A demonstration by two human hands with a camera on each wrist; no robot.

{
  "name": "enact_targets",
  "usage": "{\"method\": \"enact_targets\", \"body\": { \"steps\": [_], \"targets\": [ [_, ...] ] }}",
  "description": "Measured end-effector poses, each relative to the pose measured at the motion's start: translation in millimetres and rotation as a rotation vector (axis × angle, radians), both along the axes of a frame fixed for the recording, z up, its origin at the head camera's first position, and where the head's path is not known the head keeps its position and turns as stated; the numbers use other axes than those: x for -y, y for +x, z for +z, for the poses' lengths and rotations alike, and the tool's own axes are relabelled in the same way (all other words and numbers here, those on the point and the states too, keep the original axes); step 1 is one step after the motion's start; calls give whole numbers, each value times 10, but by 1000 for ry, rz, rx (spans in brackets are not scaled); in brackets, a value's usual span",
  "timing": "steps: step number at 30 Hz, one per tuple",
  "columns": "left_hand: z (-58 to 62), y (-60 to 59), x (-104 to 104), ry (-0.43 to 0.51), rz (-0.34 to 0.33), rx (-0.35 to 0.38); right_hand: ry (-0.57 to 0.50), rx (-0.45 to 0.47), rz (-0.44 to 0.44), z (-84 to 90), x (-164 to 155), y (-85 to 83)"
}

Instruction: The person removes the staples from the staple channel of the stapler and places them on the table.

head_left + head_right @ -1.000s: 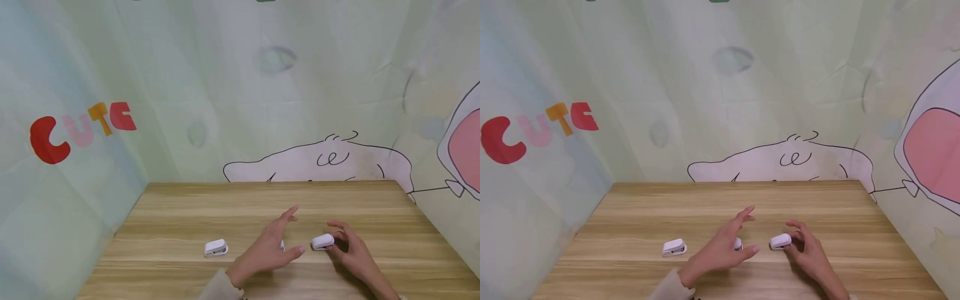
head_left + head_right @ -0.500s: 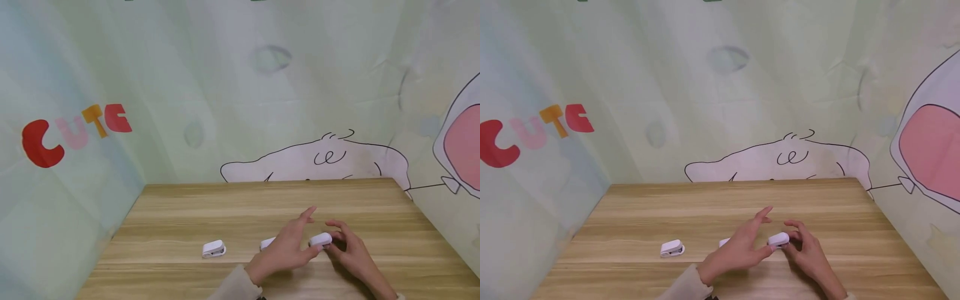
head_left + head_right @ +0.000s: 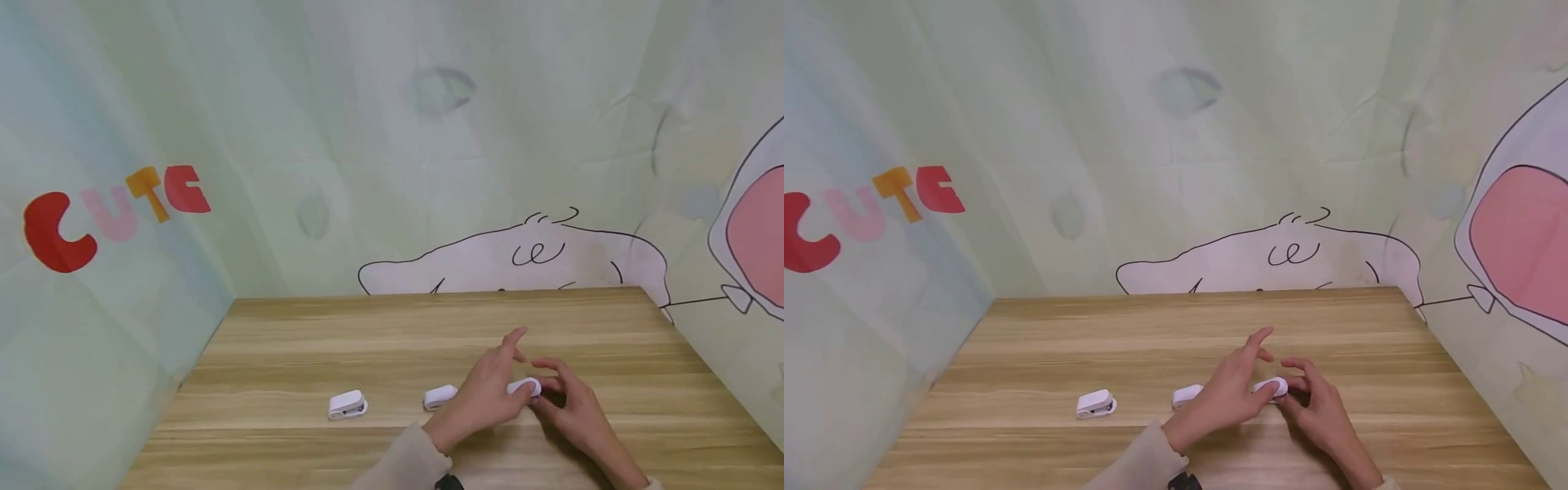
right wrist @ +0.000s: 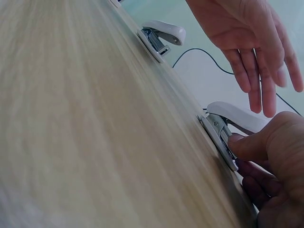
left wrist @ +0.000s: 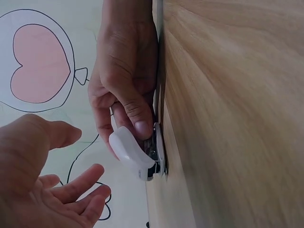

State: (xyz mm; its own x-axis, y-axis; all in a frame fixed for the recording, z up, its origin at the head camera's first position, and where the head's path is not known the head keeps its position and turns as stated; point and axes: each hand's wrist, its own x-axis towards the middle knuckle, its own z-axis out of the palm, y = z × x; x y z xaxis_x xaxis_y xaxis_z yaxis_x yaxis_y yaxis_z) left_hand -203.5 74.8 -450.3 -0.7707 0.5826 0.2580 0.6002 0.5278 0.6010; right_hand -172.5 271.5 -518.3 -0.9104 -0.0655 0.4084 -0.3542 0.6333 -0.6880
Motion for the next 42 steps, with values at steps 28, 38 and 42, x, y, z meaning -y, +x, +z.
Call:
{"method": "enact_targets", "body": {
  "steps": [28, 38, 42],
  "targets": [
    [-199, -65, -197, 6, 19, -27, -35, 21, 15, -26, -18, -8],
    [-64, -111, -20, 7, 19, 33, -37, 88, -7, -14, -6, -19],
    [-17, -128, 87, 7, 8, 44, -38, 95, 2, -12, -2, -18]
  ]
}}
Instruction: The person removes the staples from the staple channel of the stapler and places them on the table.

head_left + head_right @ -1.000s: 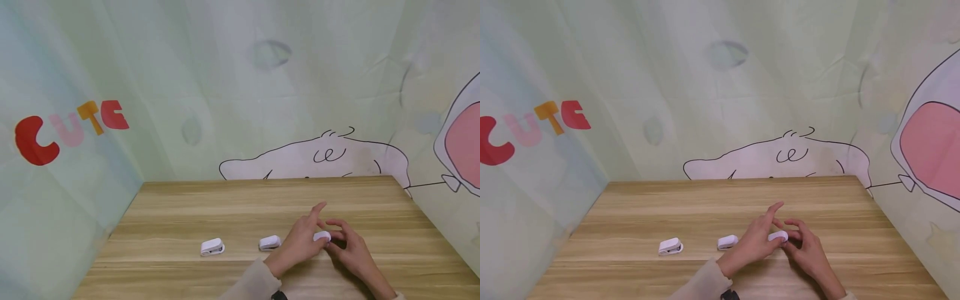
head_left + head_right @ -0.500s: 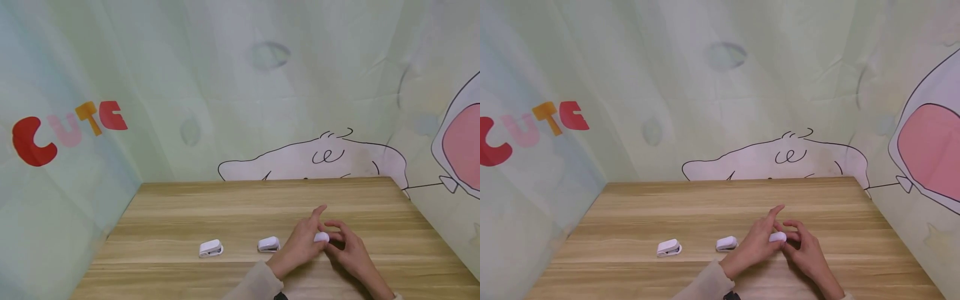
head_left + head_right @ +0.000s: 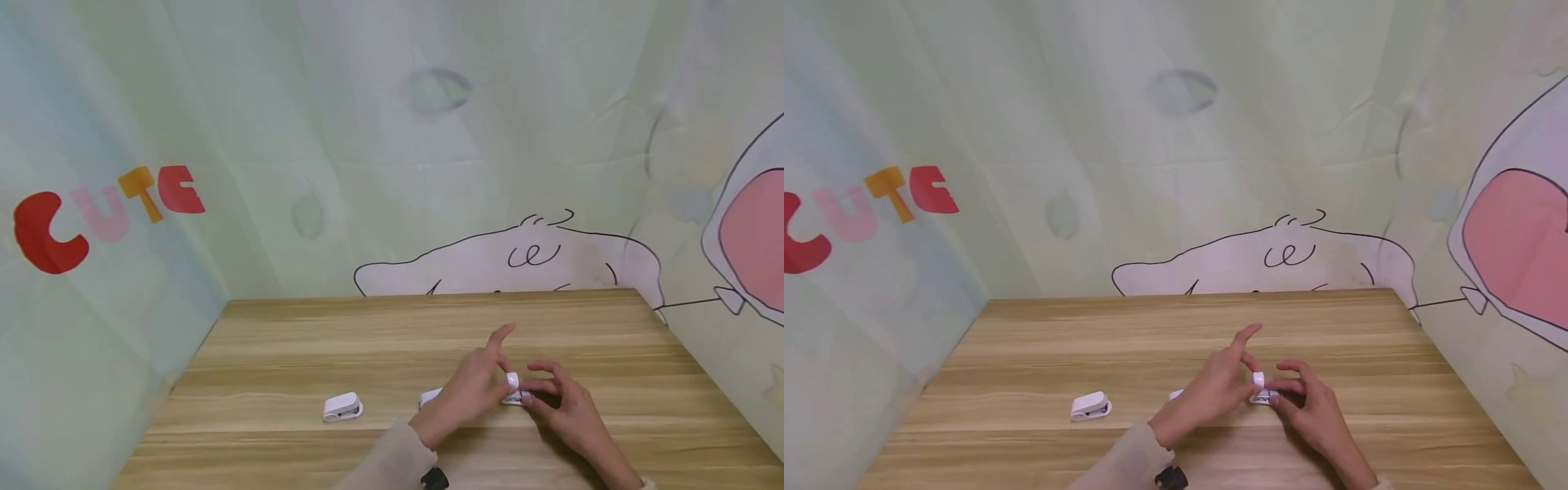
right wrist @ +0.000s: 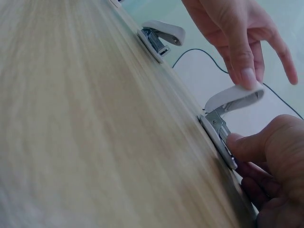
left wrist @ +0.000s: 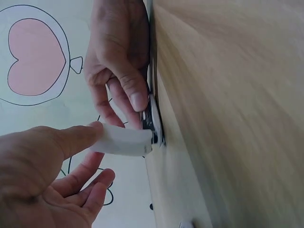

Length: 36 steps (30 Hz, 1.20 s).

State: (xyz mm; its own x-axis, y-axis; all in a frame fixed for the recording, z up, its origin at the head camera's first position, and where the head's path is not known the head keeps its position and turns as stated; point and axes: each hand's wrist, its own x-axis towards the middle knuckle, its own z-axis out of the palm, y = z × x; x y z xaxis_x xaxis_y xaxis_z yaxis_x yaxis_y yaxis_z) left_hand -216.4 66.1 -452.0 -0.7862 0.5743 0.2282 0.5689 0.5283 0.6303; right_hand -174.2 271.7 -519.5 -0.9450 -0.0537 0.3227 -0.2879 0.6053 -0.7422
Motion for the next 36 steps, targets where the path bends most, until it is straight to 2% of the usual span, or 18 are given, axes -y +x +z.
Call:
{"method": "enact_targets", "body": {
  "steps": [8, 13, 16, 22, 31, 36],
  "targets": [
    [46, -28, 206, -45, 18, 13, -28, -10, 23, -9, -10, -2],
    [4, -51, 332, -64, 42, 97, -43, -23, 43, -29, -19, -12],
    [-37, -52, 382, -56, 34, 122, -37, -26, 46, -36, -21, -12],
    [-77, -49, 415, -33, -14, 95, -26, -46, 53, -44, -13, -13],
    [-122, -57, 425, -29, 0, 91, 4, -77, 69, -38, 11, -14],
    [-132, -65, 420, -19, -22, 67, 5, -150, 120, -22, 7, 8]
  ]
}}
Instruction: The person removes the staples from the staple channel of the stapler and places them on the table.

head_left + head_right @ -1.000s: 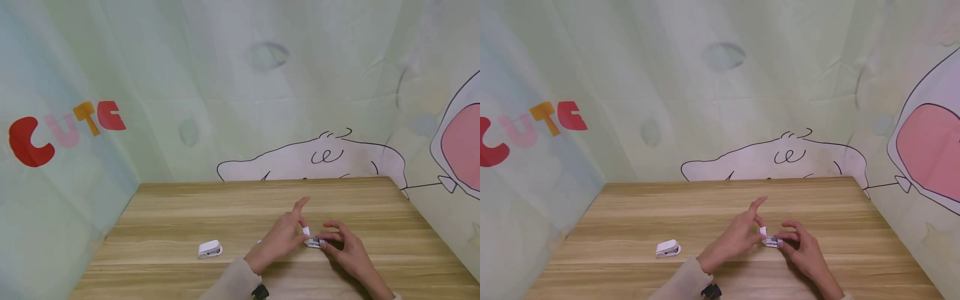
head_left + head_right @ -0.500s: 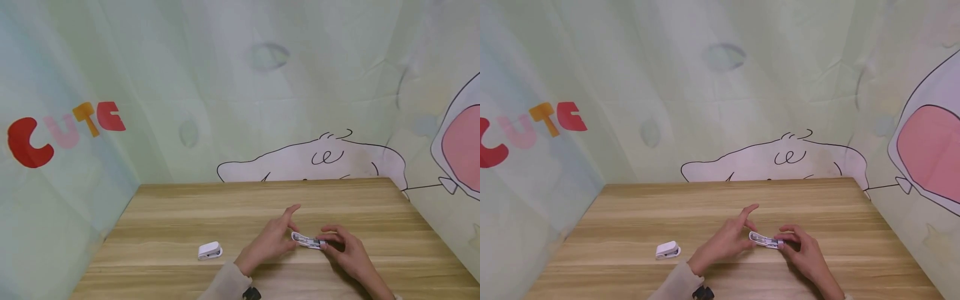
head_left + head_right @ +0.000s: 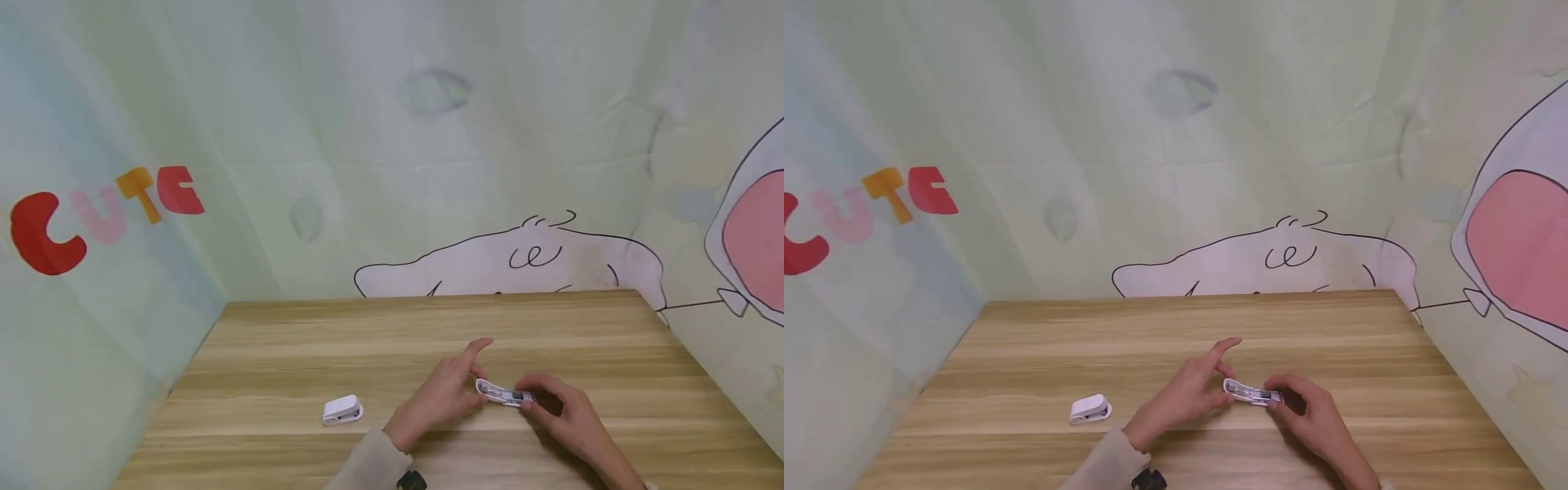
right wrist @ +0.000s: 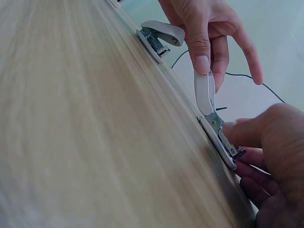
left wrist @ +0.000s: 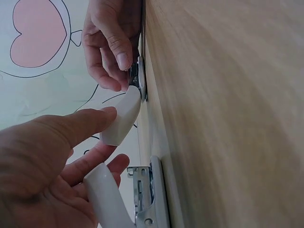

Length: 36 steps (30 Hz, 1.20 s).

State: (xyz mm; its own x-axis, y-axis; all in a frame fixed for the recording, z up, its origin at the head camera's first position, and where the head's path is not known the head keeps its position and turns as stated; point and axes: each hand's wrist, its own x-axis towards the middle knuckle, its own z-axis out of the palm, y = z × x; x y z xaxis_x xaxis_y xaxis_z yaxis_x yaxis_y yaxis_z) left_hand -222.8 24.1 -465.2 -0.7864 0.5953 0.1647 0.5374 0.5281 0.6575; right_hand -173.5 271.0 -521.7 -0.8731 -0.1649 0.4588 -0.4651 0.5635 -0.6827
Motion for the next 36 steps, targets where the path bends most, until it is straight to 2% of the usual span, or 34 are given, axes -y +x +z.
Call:
{"method": "enact_targets", "body": {
  "steps": [5, 13, 18, 25, 32, 36],
  "targets": [
    [-9, -3, -15, -3, -9, -5, 63, -83, -3, -12, 4, 8],
    [-4, -19, -17, -16, -15, -9, 117, -131, -31, -31, 33, -21],
    [-7, -15, -36, -24, -16, -8, 83, -126, -51, -19, 26, -13],
    [0, -6, -9, -18, 10, 4, 9, -23, -97, 36, 33, 29],
    [2, -19, -13, -33, 12, -1, -3, -90, -89, 8, 10, 5],
    [10, -13, -16, -35, 9, -2, -15, -97, -94, -1, 4, 3]
  ]
}}
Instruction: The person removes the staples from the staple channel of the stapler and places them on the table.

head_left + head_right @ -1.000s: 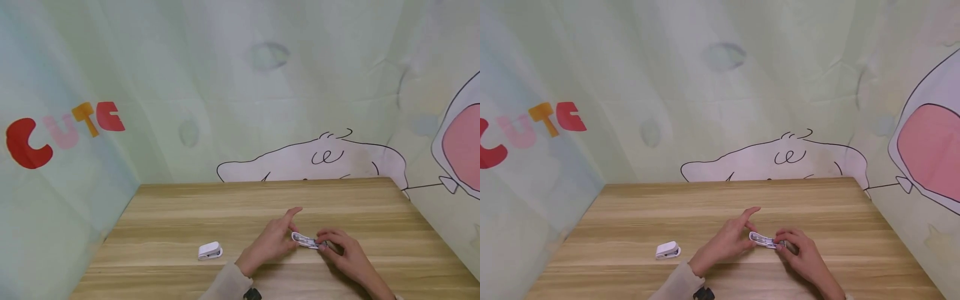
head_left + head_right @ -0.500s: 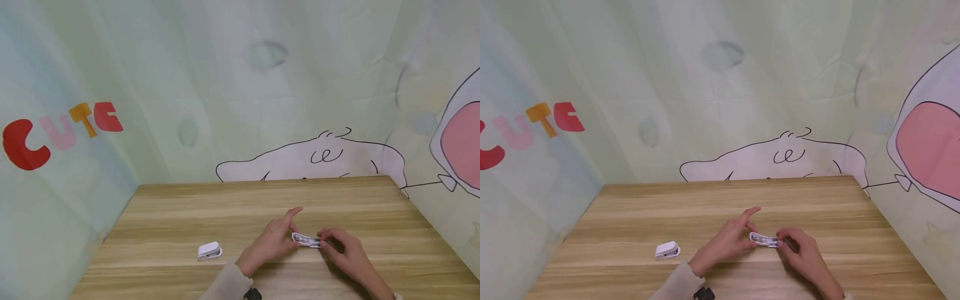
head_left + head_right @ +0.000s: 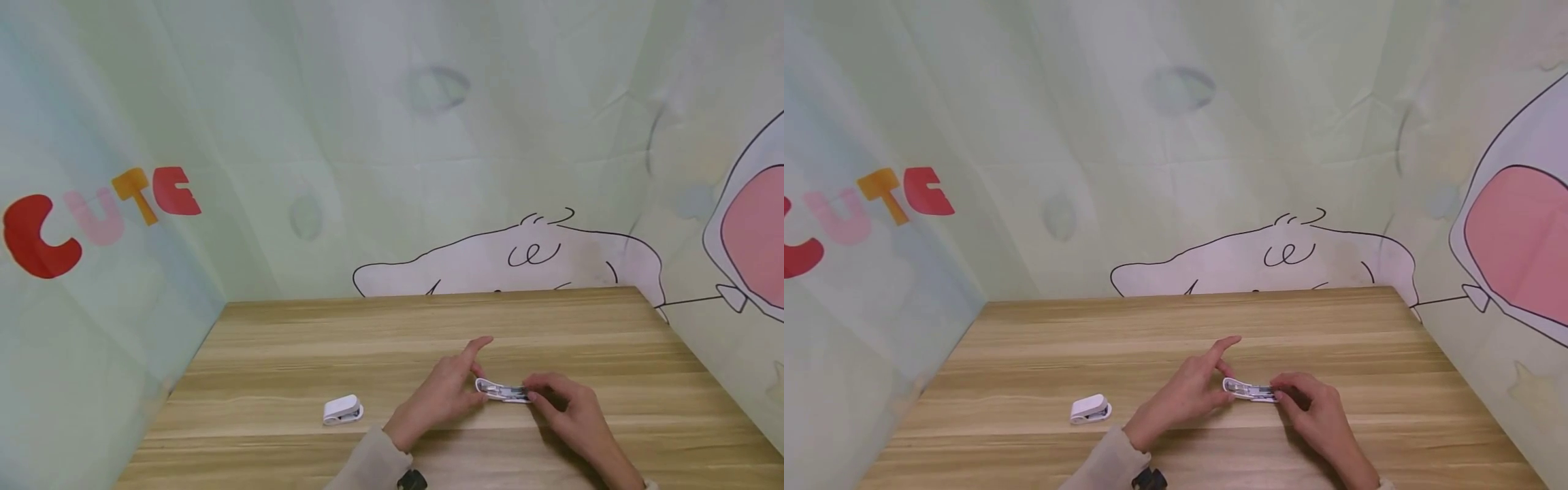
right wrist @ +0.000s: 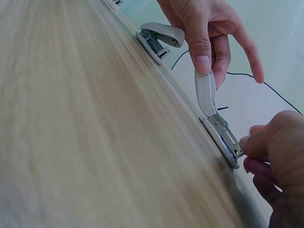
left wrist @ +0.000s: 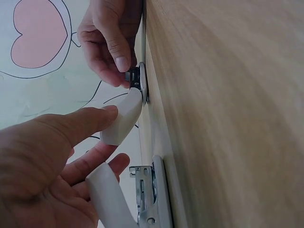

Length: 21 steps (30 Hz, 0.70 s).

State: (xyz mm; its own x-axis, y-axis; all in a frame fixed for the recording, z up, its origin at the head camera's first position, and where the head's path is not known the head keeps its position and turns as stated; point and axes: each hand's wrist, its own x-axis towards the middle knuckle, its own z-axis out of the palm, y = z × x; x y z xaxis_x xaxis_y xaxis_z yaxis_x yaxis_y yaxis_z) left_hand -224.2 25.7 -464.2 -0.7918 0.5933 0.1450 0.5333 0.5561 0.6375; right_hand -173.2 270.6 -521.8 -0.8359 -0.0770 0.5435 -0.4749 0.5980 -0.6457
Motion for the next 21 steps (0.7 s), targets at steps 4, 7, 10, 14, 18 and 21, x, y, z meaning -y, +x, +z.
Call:
{"method": "enact_targets", "body": {
  "steps": [4, 7, 10, 14, 18, 21],
  "targets": [
    [1, 6, 3, -3, 0, -4, -21, -11, -21, 16, 10, 7],
    [0, 7, 2, -4, -1, -4, -92, -37, -9, 46, 23, 7],
    [3, 7, -1, -5, 0, -1, -182, -63, 26, 86, 27, 12],
    [8, 5, -5, -11, 4, 0, -220, -74, 30, 107, 16, 22],
    [2, 0, -9, -16, 4, -3, -181, -80, 33, 79, 11, 22],
    [-4, 0, -12, -17, 4, -6, -124, -110, 80, 54, 28, 19]
  ]
}}
